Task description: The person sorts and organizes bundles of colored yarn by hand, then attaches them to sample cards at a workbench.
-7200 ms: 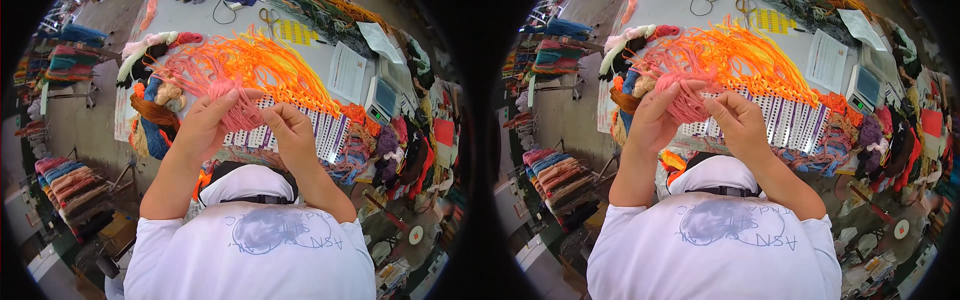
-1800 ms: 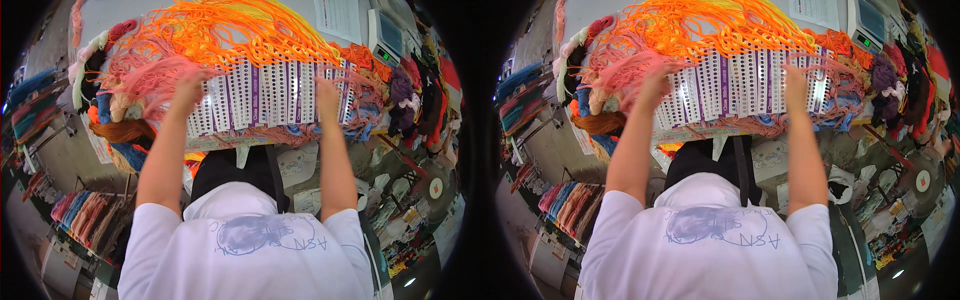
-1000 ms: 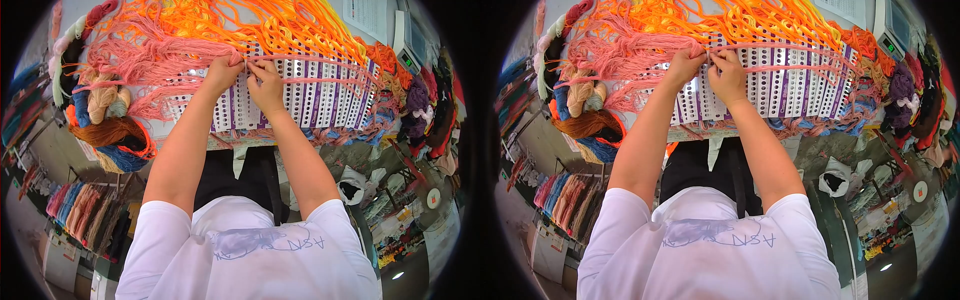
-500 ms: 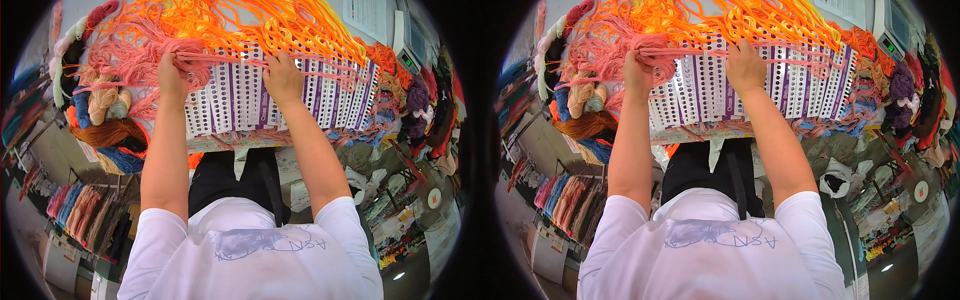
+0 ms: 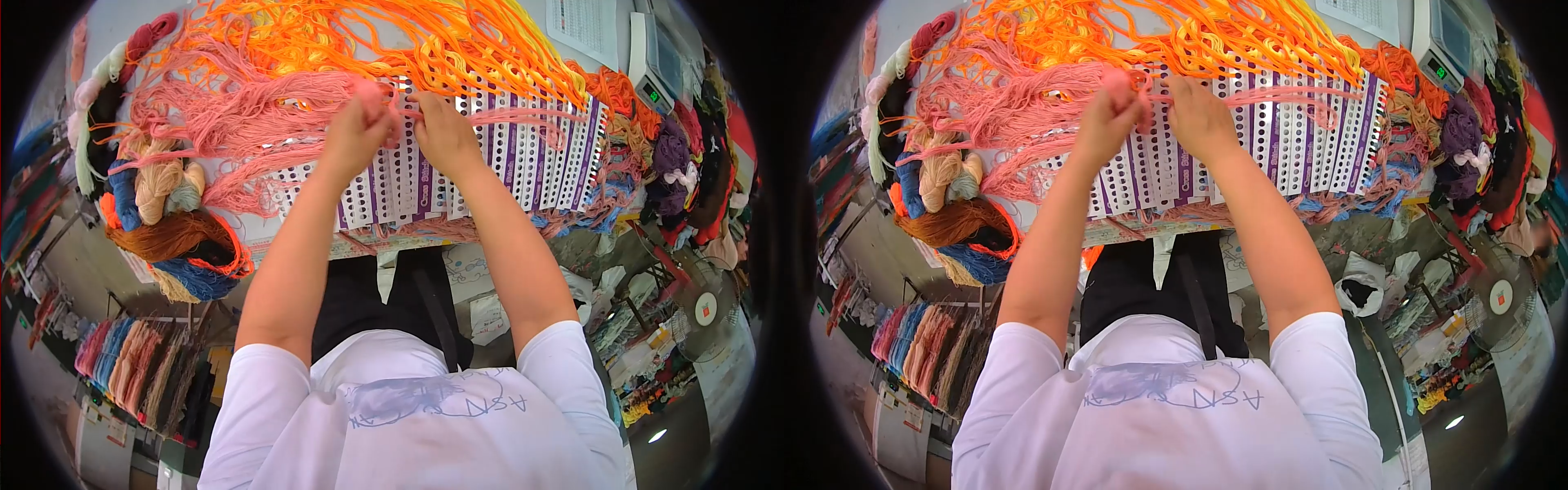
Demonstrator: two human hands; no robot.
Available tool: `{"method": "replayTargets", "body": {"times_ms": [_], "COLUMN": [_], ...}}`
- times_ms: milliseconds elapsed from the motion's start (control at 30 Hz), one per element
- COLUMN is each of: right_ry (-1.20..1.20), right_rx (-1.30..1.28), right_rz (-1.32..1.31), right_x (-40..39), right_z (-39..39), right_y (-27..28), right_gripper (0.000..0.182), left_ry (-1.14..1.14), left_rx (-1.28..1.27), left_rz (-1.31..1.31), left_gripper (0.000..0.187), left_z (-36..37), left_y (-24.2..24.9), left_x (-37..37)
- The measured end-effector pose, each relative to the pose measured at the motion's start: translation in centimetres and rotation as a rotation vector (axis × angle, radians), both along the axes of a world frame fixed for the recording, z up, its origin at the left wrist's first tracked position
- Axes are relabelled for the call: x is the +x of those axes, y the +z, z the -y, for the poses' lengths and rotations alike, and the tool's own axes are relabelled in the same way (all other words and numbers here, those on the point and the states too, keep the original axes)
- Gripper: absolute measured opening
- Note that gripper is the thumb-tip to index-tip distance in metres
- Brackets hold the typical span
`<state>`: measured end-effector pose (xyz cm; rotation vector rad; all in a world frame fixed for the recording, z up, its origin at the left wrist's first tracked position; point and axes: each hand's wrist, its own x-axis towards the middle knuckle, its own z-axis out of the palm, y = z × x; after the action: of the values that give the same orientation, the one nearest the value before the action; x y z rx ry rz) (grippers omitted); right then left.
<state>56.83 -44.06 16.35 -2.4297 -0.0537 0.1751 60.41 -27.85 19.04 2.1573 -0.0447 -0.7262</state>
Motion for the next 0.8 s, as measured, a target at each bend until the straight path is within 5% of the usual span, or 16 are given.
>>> {"method": "replayTargets", "body": {"times_ms": [67, 133, 200, 267, 367, 467, 633, 800], "right_ry": [0.000, -0.045, -0.096, -0.113, -0.134, -0.118, -0.305, 0.064], "right_rx": [-0.011, -0.031, -0.037, -0.044, -0.062, -0.013, 0.518, 0.972], "right_rz": [-0.124, -0.174, -0.234, -0.240, -0.272, -0.104, 0.001, -0.010], "right_x": [0.1, 0.4, 0.8, 0.7, 0.9, -0.1, -0.6, -2.2], "right_z": [0.4, -0.1, -0.3, -0.4, -0.7, -0.8, -4.4, -6.0], "right_y": [-0.9, -1.0, -0.5, -0.9, -0.6, 0.2, 14.5, 28.1], "right_gripper": [0.026, 0.025, 0.022, 0.022, 0.022, 0.024, 0.015, 0.022], "left_ry": [0.411, 0.497, 0.702, 0.835, 0.688, 0.598, 0.593, 0.418], "left_rx": [-0.624, -0.371, -0.660, -0.681, -0.640, -0.374, -0.835, -1.239], "left_rz": [-0.219, -0.021, -0.047, 0.041, 0.262, 0.428, -0.244, -0.542], "left_gripper": [0.026, 0.033, 0.028, 0.011, 0.002, 0.013, 0.022, 0.041], "left_z": [-3.5, -8.4, -14.9, -18.3, -20.9, -19.8, -9.3, -4.9], "left_y": [0.3, 3.5, 6.3, 10.2, 12.5, 15.3, 22.6, 29.3], "left_x": [0.2, 2.0, 3.9, 6.4, 9.2, 8.8, 0.9, -3.5]}}
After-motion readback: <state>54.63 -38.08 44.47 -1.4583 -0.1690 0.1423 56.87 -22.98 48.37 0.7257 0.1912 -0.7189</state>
